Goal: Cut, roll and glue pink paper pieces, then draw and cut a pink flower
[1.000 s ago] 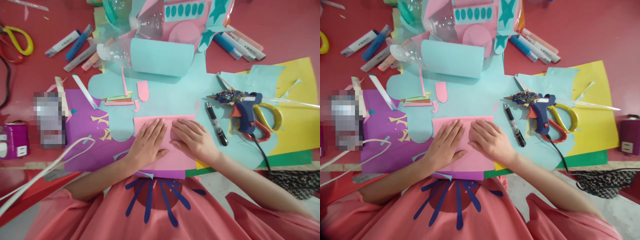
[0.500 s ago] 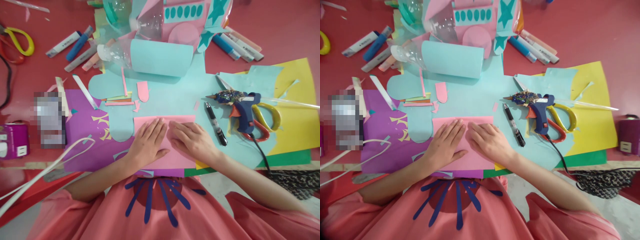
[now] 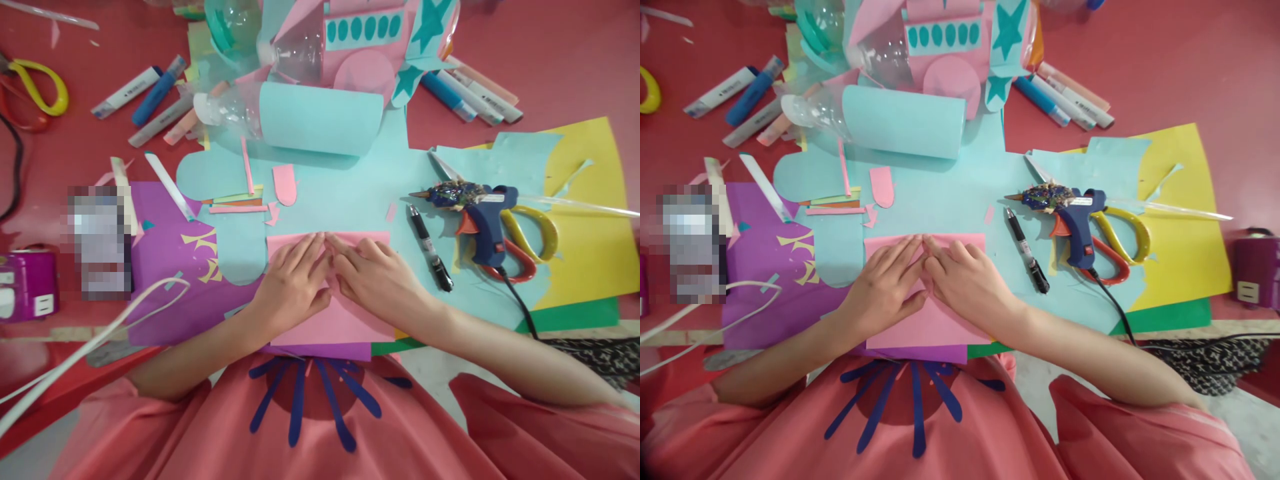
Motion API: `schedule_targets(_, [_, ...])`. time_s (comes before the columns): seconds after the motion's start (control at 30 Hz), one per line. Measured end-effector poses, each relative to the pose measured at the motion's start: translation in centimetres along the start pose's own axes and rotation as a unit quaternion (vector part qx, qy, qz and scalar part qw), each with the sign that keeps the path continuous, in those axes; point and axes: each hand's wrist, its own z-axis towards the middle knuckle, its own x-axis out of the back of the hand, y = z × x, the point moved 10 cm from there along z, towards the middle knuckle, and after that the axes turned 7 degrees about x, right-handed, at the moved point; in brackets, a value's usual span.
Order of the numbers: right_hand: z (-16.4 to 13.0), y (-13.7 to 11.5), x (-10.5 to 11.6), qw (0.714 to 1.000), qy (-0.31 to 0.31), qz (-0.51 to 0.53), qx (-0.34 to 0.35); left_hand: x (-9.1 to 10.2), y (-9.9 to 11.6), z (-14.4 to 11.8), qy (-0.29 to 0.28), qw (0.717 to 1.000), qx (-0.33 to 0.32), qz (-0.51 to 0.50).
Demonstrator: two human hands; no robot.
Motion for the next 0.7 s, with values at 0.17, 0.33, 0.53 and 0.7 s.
schedule_targets(0.17, [0.1, 0.3, 0.4, 1.000, -0.011, -0.025, -0.013, -0.2, -0.8, -0.5, -0.030, 0.999, 0.017, 0.010])
schedule_targets(0.33, [-0.9, 1.7, 1.2, 0.998, -0.014, -0.052, -0.016, 0.4, -1.9, -1.3, -0.037, 0.997, 0.029, 0.058])
schedule_targets(0.53, [-2.3, 2.9, 1.6, 0.991, -0.080, -0.110, -0.007, 1.3, -3.4, -2.4, -0.016, 0.991, 0.064, 0.117])
schedule_targets(0.7, [-3.4, 3.5, 1.5, 0.987, -0.106, -0.122, -0.026, 2.3, -3.8, -3.1, 0.032, 0.988, 0.051, 0.140])
